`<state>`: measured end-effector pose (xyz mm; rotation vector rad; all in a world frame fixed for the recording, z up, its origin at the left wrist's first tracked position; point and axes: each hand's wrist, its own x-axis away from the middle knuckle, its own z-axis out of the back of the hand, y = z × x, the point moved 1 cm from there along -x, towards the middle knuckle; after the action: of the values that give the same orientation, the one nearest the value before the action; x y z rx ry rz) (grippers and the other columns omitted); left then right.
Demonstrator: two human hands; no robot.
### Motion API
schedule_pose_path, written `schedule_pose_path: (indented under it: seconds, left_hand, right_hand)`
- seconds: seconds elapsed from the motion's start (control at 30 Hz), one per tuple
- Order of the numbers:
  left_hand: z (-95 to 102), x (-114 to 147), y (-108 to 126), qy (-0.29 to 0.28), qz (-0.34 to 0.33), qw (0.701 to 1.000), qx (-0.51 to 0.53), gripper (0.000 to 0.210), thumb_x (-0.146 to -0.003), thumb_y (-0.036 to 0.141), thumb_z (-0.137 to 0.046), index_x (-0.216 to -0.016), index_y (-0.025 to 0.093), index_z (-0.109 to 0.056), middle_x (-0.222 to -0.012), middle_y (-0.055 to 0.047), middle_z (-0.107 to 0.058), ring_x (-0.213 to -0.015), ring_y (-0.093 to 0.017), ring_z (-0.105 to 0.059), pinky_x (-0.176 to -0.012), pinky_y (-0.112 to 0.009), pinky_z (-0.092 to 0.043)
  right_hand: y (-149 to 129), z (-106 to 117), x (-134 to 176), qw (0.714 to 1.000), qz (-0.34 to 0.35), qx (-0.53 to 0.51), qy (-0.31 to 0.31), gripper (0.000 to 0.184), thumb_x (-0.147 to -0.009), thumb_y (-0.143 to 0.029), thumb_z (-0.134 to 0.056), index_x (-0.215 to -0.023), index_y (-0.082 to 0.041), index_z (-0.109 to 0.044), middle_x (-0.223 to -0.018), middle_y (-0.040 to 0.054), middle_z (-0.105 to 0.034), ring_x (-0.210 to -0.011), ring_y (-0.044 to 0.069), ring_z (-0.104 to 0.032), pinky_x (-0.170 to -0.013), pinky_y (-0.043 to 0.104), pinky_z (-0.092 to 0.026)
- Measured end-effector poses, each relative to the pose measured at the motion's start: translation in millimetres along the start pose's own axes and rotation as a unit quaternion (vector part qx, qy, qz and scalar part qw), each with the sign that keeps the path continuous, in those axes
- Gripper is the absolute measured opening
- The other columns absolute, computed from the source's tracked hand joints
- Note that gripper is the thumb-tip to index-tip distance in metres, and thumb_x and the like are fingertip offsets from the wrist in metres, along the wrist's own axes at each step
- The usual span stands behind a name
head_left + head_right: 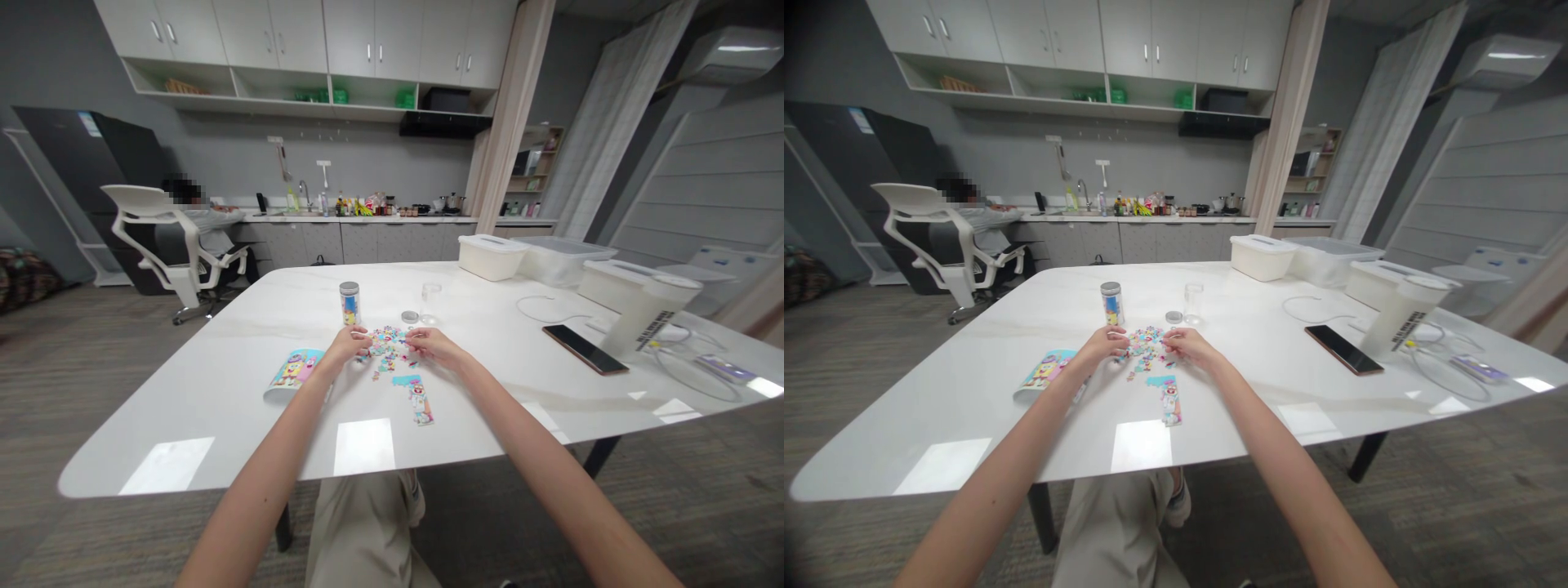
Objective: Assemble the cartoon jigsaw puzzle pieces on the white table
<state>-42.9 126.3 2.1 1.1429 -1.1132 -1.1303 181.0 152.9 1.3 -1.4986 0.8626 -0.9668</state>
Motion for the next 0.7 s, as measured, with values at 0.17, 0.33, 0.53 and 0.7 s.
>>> schedule_pose_path:
  seconds: [0.17, 0.33, 0.53, 0.7]
  left_hand:
    - [-1.6, 0.0, 0.9, 0.004, -0.002, 1.000, -0.009, 0.031, -0.060, 0.008, -0.070, -0.085, 0.014, -0.052, -0.067, 0.002, -0.056, -0.057, -0.011, -0.059, -0.059, -0.025, -0.052]
    - [-1.4, -2.0, -1.2, 0.015, -0.002, 1.000, -0.018, 0.035, -0.056, 0.002, -0.068, -0.084, 0.015, -0.052, -0.065, 0.005, -0.052, -0.054, -0.009, -0.056, -0.057, -0.024, -0.051]
    - [-1.7, -2.9, -3.3, 0.014, 0.003, 1.000, -0.019, 0.035, -0.057, 0.003, -0.070, -0.084, 0.015, -0.052, -0.069, 0.004, -0.052, -0.056, -0.010, -0.057, -0.060, -0.026, -0.052]
    - [-2.4, -2.7, -3.4, 0.013, 0.006, 1.000, -0.016, 0.032, -0.060, 0.007, -0.070, -0.084, 0.016, -0.051, -0.070, 0.004, -0.051, -0.057, -0.010, -0.058, -0.061, -0.026, -0.053]
  right_hand:
    - [0.0, 0.8, 1.0, 1.000, -0.007, -0.004, -0.009, 0.008, -0.074, -0.006, -0.069, -0.075, -0.011, -0.063, -0.058, -0.0005, -0.059, -0.045, 0.004, -0.052, -0.039, 0.011, -0.038]
    - [-0.7, 0.5, 0.6, 1.000, -0.006, -0.010, -0.014, 0.010, -0.074, -0.005, -0.069, -0.075, -0.012, -0.061, -0.068, 0.0048, -0.066, -0.053, 0.007, -0.058, -0.045, 0.014, -0.044]
    - [1.4, 0.5, -1.4, 1.000, -0.010, -0.003, -0.015, 0.010, -0.073, -0.005, -0.067, -0.079, -0.011, -0.064, -0.061, 0.0027, -0.064, -0.039, 0.004, -0.044, -0.036, 0.014, -0.037]
    - [0.2, -1.6, 1.2, 0.999, -0.018, -0.026, -0.016, 0.017, -0.073, -0.001, -0.063, -0.083, -0.014, -0.058, -0.063, 0.0015, -0.063, -0.055, 0.010, -0.061, -0.054, 0.018, -0.052]
